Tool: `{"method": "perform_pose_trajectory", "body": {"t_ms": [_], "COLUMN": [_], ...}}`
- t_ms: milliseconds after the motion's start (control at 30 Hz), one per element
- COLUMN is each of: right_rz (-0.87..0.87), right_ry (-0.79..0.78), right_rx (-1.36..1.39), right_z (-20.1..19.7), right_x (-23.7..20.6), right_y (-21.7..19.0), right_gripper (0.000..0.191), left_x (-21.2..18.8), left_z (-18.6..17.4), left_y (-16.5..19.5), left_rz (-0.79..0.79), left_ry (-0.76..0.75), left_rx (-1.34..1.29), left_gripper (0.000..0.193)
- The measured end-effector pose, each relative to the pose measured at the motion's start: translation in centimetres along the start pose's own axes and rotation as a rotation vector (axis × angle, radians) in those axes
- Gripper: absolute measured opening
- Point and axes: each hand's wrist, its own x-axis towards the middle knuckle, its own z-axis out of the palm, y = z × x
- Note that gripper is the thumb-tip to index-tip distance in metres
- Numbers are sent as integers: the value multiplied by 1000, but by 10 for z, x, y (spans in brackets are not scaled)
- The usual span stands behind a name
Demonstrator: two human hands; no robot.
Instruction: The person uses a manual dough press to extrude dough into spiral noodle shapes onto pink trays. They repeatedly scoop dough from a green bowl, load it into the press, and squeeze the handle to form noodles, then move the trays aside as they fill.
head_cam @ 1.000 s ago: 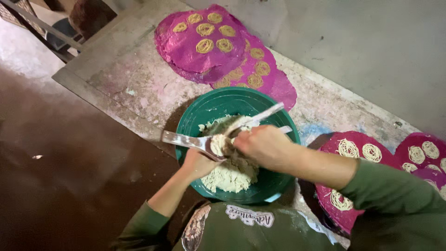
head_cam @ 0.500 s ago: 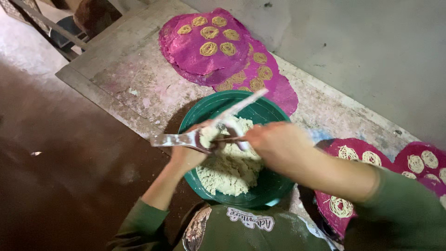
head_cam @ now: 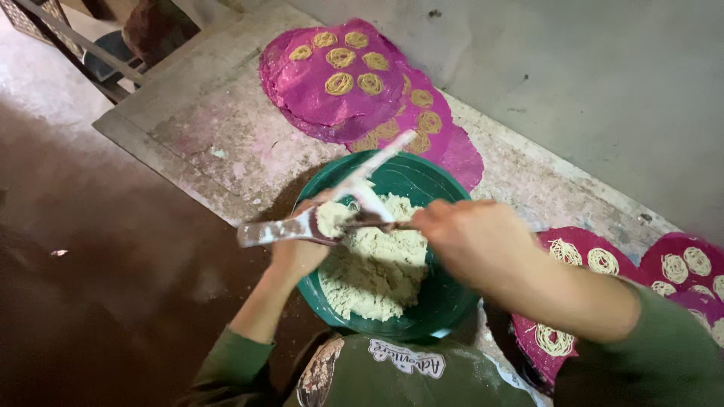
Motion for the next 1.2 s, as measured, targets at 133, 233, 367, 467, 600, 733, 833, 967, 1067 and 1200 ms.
{"method": "perform_pose_trajectory", "body": {"t_ms": [133, 233, 367, 467, 600, 733, 833, 967, 1067, 1200], "right_rz": [12, -40, -224, -225, 61, -26, -155, -280, -125, -87], "right_ry": [43, -11, 2, -21, -86, 17, 63, 14, -35, 17], "right_rx": [-50, -30, -272, -181, -119, -113, -94, -262, -23, -106], "right_z": [-27, -27, -3, 6, 3, 8, 16, 11, -16, -31], "right_x": [-1, 17, 50, 47, 14, 13, 31, 50, 38, 18], "right_y": [14, 4, -40, -38, 4, 19, -2, -37, -16, -6], "right_gripper": [22, 25, 30, 23, 18, 22, 27, 20, 14, 22], "left_x": [-1, 0, 1, 0, -2, -1, 2, 3, 0, -2], "left_z": [-18, -17, 3, 12, 0, -13, -6, 9, 3, -14], "left_y": [-4, 7, 18, 13, -4, -6, 4, 10, 1, -1], "left_rz": [511, 438, 485, 353, 120, 290, 396, 477, 370, 396], "left_ry": [545, 452, 378, 331, 408, 474, 462, 368, 326, 403], "left_rx": [112, 57, -164, -288, -198, -218, -55, -156, -111, -77], "left_gripper": [66, 75, 75, 60, 48, 69, 67, 68, 62, 71]}}
